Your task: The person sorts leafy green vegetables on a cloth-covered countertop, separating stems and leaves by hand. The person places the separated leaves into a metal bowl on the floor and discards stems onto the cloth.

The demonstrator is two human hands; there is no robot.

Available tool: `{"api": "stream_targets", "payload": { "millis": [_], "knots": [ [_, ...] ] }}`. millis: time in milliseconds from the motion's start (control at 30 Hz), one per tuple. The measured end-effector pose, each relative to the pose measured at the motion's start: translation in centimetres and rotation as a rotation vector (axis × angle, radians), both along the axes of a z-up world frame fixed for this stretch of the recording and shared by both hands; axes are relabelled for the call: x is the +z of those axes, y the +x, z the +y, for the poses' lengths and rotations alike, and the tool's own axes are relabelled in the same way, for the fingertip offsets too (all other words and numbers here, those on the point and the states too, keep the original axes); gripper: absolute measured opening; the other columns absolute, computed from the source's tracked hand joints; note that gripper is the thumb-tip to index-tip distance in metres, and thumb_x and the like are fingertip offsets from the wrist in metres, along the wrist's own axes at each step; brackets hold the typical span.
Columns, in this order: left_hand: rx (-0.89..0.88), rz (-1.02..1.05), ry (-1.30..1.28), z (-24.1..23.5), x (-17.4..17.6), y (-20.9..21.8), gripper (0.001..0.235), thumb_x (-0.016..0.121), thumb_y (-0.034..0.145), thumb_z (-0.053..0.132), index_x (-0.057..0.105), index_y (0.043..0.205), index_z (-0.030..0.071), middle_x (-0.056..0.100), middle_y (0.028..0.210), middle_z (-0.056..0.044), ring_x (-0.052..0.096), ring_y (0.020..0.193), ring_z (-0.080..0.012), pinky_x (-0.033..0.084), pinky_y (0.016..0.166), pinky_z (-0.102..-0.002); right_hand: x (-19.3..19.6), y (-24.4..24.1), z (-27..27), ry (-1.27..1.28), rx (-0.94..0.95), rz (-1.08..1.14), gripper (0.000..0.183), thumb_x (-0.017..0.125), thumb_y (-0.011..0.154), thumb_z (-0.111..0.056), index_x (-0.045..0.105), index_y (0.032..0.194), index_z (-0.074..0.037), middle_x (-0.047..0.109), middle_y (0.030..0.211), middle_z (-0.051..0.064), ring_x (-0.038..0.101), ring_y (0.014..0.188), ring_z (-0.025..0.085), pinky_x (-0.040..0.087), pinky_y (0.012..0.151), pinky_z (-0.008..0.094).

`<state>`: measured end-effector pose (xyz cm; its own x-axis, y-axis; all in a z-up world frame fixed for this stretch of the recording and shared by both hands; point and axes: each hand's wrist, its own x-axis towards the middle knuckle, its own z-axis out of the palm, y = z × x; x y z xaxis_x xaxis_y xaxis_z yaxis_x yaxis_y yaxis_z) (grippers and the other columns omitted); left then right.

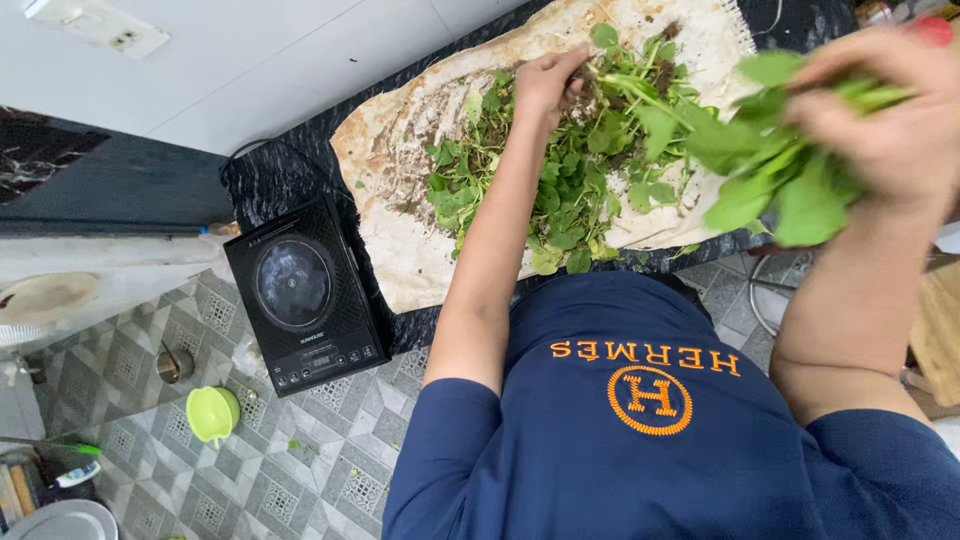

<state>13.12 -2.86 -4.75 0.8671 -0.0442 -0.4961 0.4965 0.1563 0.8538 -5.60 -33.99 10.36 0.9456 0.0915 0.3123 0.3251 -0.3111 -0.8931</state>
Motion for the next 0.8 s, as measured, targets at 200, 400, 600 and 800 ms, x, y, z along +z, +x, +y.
{"api": "stream_targets", "payload": {
  "millis": [200, 400, 600, 800],
  "knots": [
    [0.221, 0.245, -0.251, 0.1, -0.9, -0.2, 0.032, 0.077, 0.085, 0.012, 0.07, 0.103, -0.013, 0.071, 0.078, -0.02, 0.061, 0.05, -0.015, 0.055, 0.042, -0.023, -8.5, 2.4, 13.2, -0.511, -0.12, 0.205, 0.029, 0.081, 0.094, -0.019, 0.076, 0.121, -0.011, 0.076, 0.113, 0.012, 0.073, 0.079, 0.022, 0.06, 0.076, 0.036],
    [0.23, 0.194, -0.366, 0.2, -4.2, -0.6, 0.027, 0.082, 0.084, 0.009, 0.068, 0.099, -0.008, 0.067, 0.088, -0.02, 0.063, 0.055, -0.0148, 0.056, 0.046, -0.022, -16.2, 6.2, 14.5, -0.363, -0.32, 0.08, 0.037, 0.087, 0.088, -0.017, 0.076, 0.119, -0.002, 0.076, 0.11, 0.02, 0.075, 0.089, 0.031, 0.058, 0.083, 0.041],
    [0.25, 0.22, -0.363, 0.1, -5.9, -0.7, 0.029, 0.082, 0.083, 0.01, 0.069, 0.102, -0.008, 0.066, 0.09, -0.017, 0.063, 0.058, -0.0135, 0.058, 0.049, -0.02, -17.2, 6.2, 14.7, -0.384, -0.392, 0.148, 0.034, 0.084, 0.089, -0.012, 0.074, 0.119, 0.0, 0.076, 0.1, 0.018, 0.074, 0.084, 0.031, 0.057, 0.078, 0.042],
    [0.239, 0.219, -0.407, 0.0, -5.0, -1.2, 0.031, 0.08, 0.085, 0.009, 0.067, 0.107, -0.008, 0.068, 0.092, -0.016, 0.064, 0.06, -0.0128, 0.059, 0.051, -0.02, -17.1, 5.9, 14.8, -0.499, -0.363, -0.114, 0.019, 0.084, 0.091, -0.009, 0.079, 0.109, -0.004, 0.078, 0.102, 0.015, 0.076, 0.083, 0.027, 0.058, 0.076, 0.04]
  ]
}}
